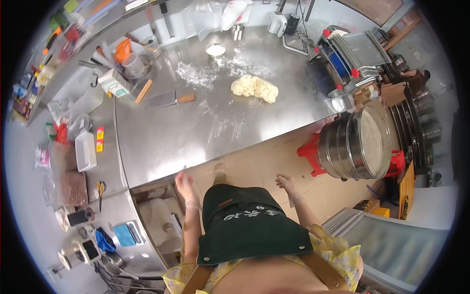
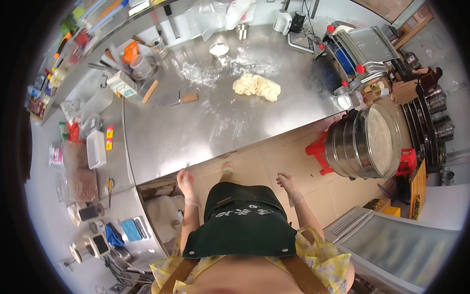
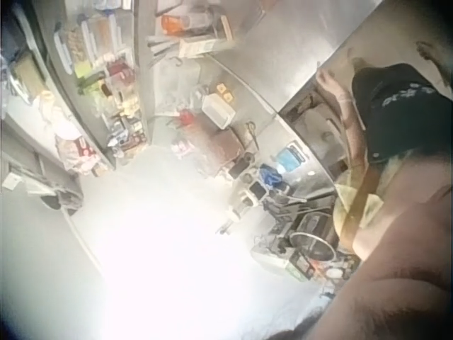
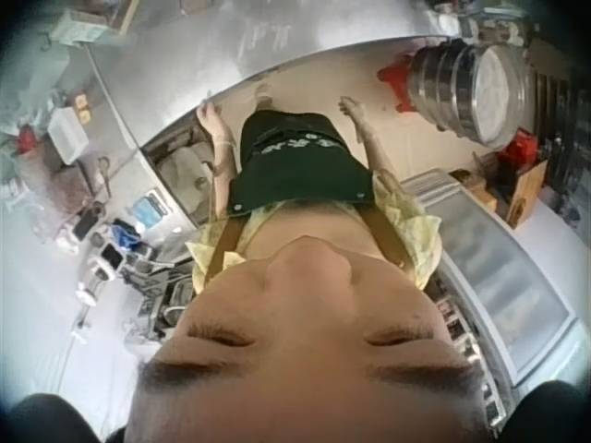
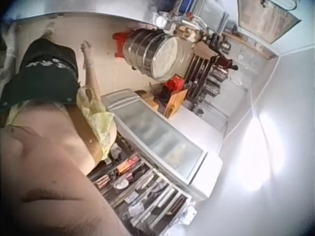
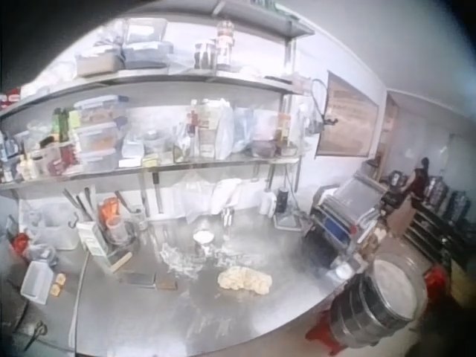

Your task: Preparing and kneading dough, weighing ingredients like beans and milk, and using a dough roller.

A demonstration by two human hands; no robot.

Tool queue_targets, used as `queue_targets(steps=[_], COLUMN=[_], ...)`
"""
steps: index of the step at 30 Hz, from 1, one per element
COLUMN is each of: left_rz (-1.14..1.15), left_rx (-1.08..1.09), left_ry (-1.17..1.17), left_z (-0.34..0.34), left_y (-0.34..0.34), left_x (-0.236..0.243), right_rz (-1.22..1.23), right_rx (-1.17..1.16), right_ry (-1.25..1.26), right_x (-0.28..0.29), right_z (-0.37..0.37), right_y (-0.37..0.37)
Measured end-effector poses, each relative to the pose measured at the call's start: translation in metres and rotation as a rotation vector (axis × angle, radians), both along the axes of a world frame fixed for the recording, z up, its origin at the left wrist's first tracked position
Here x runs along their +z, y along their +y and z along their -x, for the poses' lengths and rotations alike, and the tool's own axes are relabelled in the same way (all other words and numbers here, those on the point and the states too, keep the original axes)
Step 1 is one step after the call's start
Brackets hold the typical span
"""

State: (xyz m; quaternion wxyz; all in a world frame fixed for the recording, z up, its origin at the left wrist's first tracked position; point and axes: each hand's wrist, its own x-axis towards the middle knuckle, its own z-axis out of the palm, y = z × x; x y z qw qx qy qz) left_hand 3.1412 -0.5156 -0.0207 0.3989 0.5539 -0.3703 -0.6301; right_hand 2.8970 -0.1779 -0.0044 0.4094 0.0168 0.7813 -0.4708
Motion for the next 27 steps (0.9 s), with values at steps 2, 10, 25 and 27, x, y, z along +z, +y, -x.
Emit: queue_targets(steps=[2,10,25,27], left_rz=[0.094,0.228,0.561,0.608], left_rx=[-0.140,-0.703,-0.610,-0.454], left_ry=[0.103,0.025,-0.608,-0.789], left_z=[0.063,0.318,0.459,0.468], left_y=[-0.041,-0.127,-0.020,0.024], left_x=[0.020,0.081,0.054,0.088], right_rz=[0.062,0.226,0.110,0.423], right_rx=[-0.023,-0.191,-0.117,-0.166], right_ry=[0.068,0.301,-0.098,-0.387], right_x=[0.015,0.055,-0.085,-0.027], right_z=[0.028,0.202,0.343,0.335], right_y=[-0.036,-0.150,-0.259,-0.262])
